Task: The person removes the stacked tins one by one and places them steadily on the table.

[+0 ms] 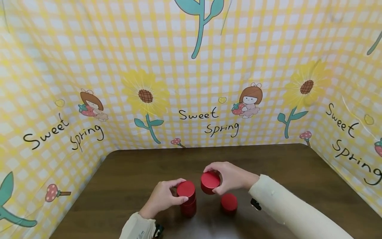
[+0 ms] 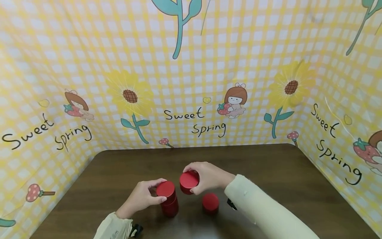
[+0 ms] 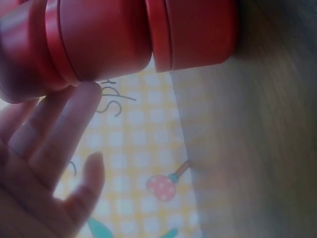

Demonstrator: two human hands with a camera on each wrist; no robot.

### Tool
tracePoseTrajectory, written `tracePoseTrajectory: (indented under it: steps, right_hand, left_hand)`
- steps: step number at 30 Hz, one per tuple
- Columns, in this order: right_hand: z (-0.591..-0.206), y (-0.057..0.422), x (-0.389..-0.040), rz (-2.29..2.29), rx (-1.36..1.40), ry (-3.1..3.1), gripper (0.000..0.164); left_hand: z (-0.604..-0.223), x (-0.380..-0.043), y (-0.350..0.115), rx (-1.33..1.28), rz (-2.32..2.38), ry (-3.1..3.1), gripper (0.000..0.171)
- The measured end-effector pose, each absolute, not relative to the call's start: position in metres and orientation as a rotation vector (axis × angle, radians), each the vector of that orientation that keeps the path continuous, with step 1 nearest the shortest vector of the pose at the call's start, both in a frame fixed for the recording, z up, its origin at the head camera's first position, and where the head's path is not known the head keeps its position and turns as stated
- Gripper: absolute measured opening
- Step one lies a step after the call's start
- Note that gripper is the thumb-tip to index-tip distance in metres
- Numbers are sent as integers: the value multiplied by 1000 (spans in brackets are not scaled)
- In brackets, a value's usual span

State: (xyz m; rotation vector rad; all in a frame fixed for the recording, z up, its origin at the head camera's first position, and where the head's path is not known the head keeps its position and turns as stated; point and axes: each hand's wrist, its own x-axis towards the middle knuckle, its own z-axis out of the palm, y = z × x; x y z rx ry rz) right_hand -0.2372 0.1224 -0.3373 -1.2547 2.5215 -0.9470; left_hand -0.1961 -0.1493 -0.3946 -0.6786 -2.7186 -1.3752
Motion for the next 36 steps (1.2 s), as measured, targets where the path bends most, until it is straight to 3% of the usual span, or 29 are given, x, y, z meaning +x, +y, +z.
tracePoseTrajectory:
  steps: [36]
  right_hand:
    - [-359,194,-237,-758,-1149,2725,50]
  left_hand:
    - [-395,-193,-150,-690,-1246,-2744,53]
